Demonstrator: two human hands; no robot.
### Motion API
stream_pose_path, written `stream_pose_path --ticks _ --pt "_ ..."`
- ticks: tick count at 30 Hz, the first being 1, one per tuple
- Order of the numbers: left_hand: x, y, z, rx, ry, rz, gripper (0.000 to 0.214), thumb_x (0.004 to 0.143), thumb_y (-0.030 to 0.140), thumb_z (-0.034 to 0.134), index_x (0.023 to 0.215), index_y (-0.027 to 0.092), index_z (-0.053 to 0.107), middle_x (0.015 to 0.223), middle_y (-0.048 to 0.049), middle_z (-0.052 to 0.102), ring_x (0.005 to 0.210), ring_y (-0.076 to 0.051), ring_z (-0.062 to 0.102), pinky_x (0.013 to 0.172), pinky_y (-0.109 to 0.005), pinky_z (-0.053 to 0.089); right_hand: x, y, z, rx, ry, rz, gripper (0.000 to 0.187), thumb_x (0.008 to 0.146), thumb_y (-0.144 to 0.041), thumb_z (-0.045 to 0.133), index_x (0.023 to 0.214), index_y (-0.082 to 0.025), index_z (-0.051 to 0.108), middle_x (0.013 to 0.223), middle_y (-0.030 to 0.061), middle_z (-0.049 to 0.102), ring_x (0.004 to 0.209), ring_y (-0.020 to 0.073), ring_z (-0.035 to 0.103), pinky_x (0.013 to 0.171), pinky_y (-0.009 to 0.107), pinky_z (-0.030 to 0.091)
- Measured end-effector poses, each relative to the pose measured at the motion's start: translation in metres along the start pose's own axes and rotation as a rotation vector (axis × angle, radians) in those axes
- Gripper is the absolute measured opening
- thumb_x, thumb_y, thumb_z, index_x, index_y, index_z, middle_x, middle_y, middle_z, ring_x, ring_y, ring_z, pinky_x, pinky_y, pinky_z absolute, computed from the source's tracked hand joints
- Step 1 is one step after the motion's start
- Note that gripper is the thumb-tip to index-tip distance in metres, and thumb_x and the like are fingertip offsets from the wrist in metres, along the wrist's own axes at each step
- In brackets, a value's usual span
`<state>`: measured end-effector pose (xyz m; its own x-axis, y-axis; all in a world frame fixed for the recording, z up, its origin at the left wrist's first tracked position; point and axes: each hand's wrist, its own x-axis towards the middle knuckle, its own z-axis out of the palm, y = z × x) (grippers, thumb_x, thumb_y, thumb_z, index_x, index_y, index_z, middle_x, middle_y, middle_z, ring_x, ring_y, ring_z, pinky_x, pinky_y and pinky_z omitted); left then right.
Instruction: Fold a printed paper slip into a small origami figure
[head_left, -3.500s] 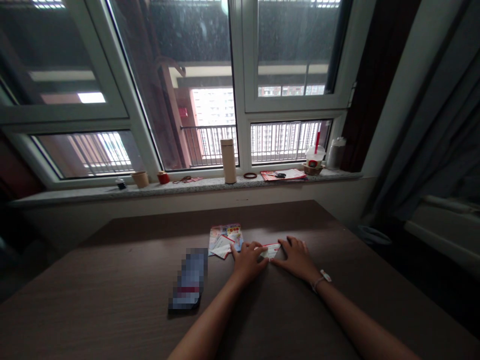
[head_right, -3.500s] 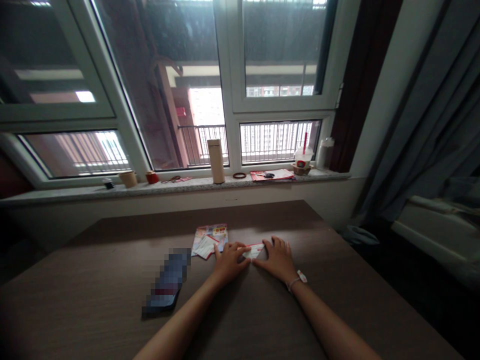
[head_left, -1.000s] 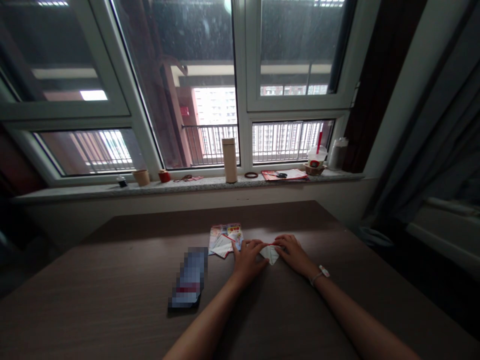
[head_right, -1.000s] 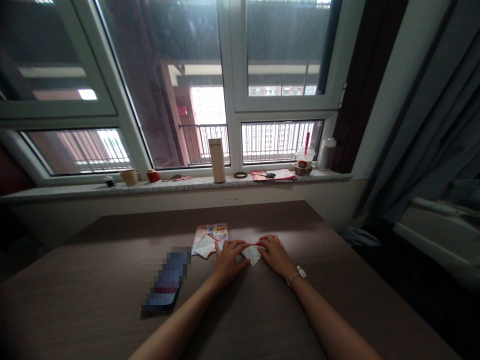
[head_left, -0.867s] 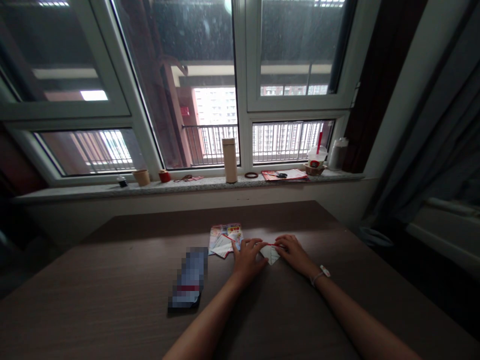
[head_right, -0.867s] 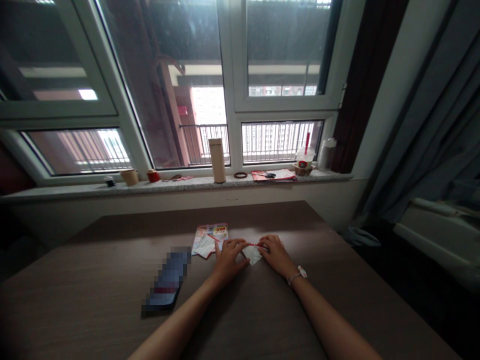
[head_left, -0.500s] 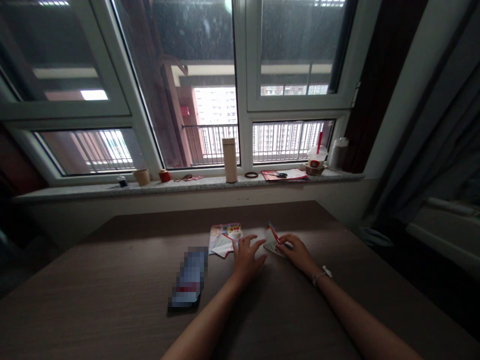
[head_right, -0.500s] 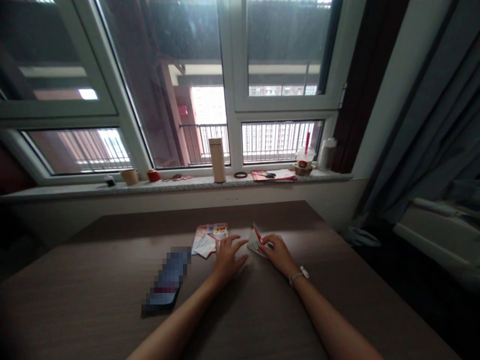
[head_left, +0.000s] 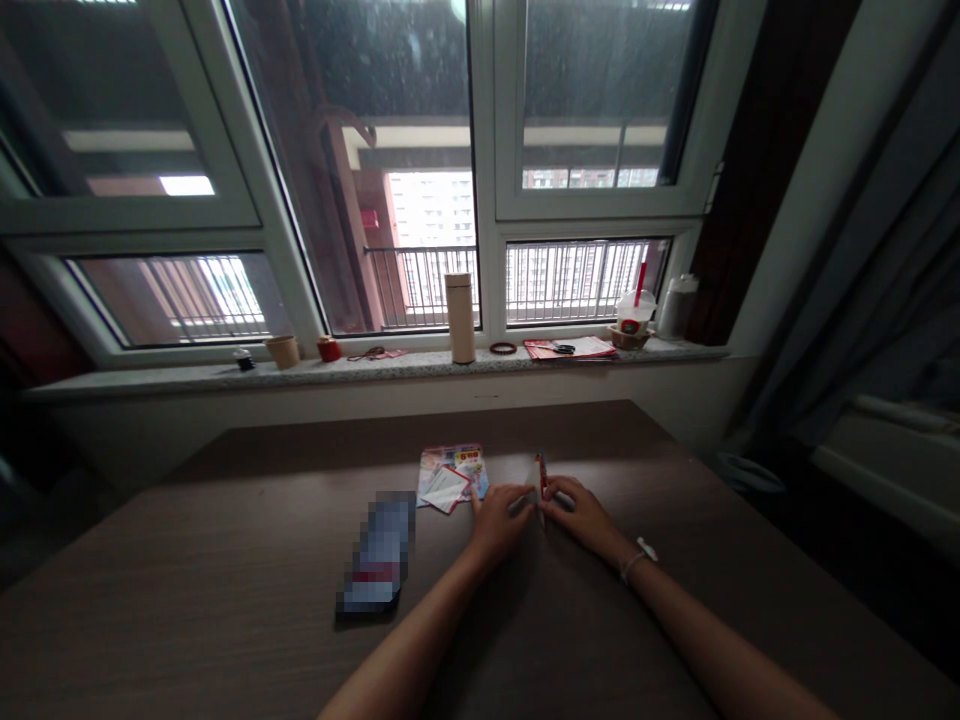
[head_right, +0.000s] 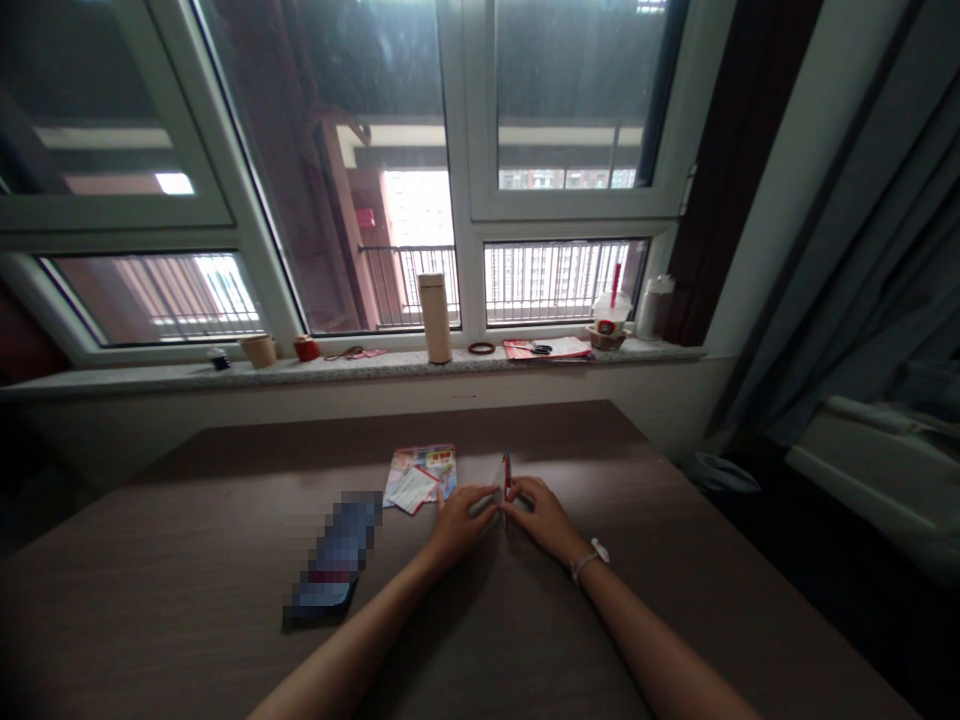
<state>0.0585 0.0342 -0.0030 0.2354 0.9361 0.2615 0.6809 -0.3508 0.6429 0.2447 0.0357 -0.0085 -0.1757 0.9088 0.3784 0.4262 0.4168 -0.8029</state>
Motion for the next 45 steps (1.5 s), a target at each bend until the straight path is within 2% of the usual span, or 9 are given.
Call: stream_pose_path --ticks 6,13,30,38,45 --pt "0.000 0.000 0.001 -0.007 0.001 0.007 0.032 0.083 0.032 0.060 0.115 0.034 0.066 0.120 -0.0015 0.067 0.116 -0.025 0.054 0.110 -0.064 -0.004 0.000 0.003 -0.002 0.071 -0.018 0.008 0.012 0.080 -0.032 0.059 0.081 -0.022 0.065 0.113 0.0055 0.065 0.110 0.0213 0.056 0.104 0.039 0.037" --pt "0.001 0.001 0.000 -0.020 0.010 -0.006 0.028 0.083 0.035 0.061 0.110 0.033 0.068 0.118 -0.0015 0.068 0.117 -0.025 0.055 0.110 -0.064 -0.003 0.004 0.006 0.001 0.144 -0.010 0.010 0.018 0.079 -0.035 0.062 0.090 -0.021 0.064 0.099 0.0039 0.069 0.100 0.0209 0.062 0.096 0.035 0.044" --pt "0.000 0.008 -0.005 -0.080 0.022 -0.034 0.036 0.081 0.041 0.063 0.116 0.033 0.064 0.110 -0.0001 0.071 0.116 -0.025 0.056 0.111 -0.063 -0.006 0.004 -0.004 -0.001 0.110 -0.019 0.060 0.028 0.080 -0.047 0.059 0.087 -0.021 0.065 0.094 0.0042 0.070 0.095 0.0210 0.063 0.090 0.033 0.047" --pt "0.001 0.009 -0.004 -0.034 0.029 -0.041 0.038 0.081 0.041 0.063 0.118 0.033 0.063 0.110 -0.0001 0.071 0.116 -0.024 0.056 0.113 -0.060 -0.002 0.004 -0.002 0.001 0.124 -0.006 0.063 0.025 0.079 -0.044 0.061 0.088 -0.020 0.063 0.094 0.0052 0.069 0.095 0.0206 0.063 0.092 0.034 0.047" --pt "0.001 0.007 -0.003 -0.075 0.044 -0.044 0.037 0.080 0.041 0.063 0.116 0.034 0.064 0.108 0.0011 0.072 0.117 -0.024 0.055 0.111 -0.062 -0.011 0.003 -0.004 0.001 0.132 0.017 0.050 0.025 0.078 -0.042 0.062 0.089 -0.019 0.063 0.093 0.0052 0.069 0.093 0.0204 0.064 0.091 0.035 0.047"
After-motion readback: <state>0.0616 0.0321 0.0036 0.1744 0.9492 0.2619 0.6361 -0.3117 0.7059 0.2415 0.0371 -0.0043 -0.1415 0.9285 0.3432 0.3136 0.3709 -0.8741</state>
